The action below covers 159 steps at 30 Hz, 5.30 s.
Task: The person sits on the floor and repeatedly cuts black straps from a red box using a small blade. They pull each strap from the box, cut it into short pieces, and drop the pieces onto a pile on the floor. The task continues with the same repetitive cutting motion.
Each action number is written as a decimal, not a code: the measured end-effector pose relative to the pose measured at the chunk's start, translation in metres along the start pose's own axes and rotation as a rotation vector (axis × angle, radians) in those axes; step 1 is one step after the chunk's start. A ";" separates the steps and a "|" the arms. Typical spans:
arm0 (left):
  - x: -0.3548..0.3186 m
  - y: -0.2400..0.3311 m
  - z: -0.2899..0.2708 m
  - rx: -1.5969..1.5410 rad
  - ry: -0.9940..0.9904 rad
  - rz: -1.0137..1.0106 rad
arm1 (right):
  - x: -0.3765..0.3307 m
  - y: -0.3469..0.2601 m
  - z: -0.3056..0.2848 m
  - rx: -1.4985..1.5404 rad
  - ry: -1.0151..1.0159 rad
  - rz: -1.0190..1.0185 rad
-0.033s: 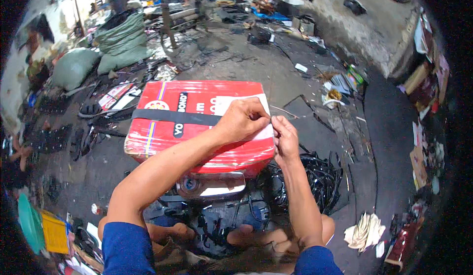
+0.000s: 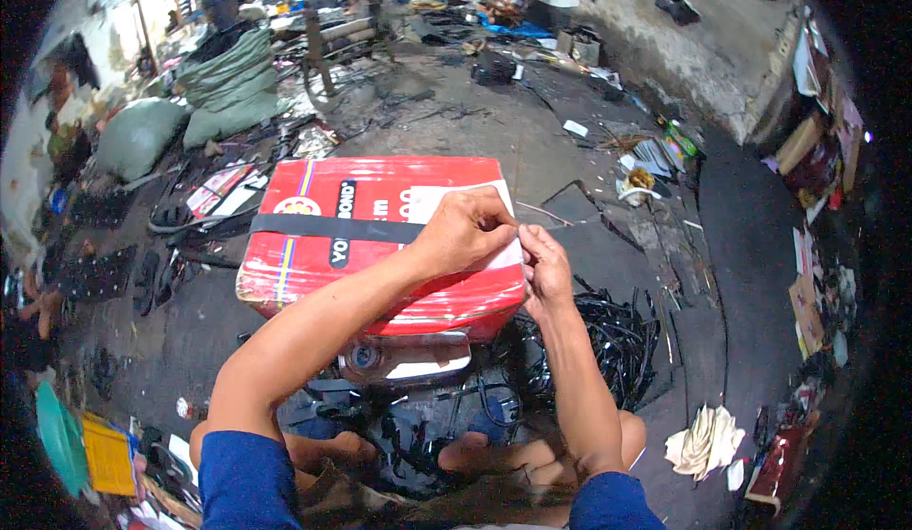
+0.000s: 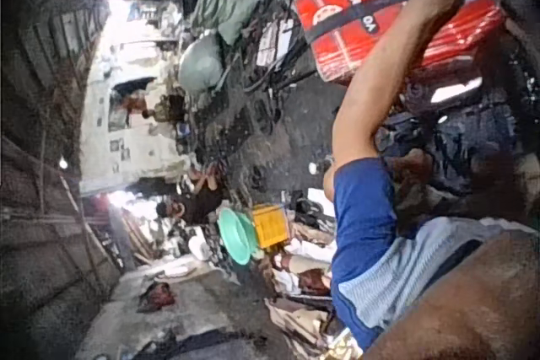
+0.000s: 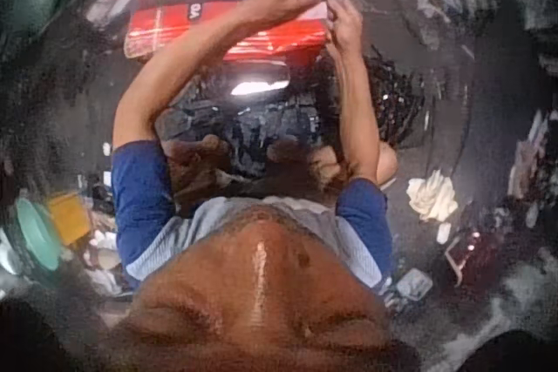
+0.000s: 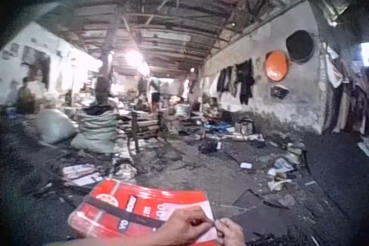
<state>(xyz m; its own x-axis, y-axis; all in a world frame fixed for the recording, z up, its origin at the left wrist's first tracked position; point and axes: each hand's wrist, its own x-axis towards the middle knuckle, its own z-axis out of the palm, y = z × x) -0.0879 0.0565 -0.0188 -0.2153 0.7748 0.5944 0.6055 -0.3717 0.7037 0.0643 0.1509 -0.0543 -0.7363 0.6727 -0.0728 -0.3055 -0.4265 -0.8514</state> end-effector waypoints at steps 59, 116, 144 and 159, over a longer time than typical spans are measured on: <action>0.003 -0.011 -0.021 0.415 -0.204 0.474 | -0.035 0.213 -0.276 -1.493 0.800 0.483; -0.231 0.147 -0.025 -0.039 -0.304 -0.205 | -0.164 -0.039 0.042 -1.182 -1.077 0.284; -0.075 0.044 -0.125 0.625 0.318 -0.009 | 0.007 -0.044 0.070 -1.499 -0.333 -0.578; -0.053 0.004 -0.021 0.282 0.173 -0.114 | -0.031 -0.052 0.066 -1.665 -0.146 -0.808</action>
<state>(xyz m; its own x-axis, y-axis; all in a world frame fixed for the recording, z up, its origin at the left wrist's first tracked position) -0.0900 0.0028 -0.0391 -0.4057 0.6961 0.5923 0.7527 -0.1131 0.6485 0.0629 0.1123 0.0266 -0.7992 0.2954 0.5234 0.2028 0.9524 -0.2278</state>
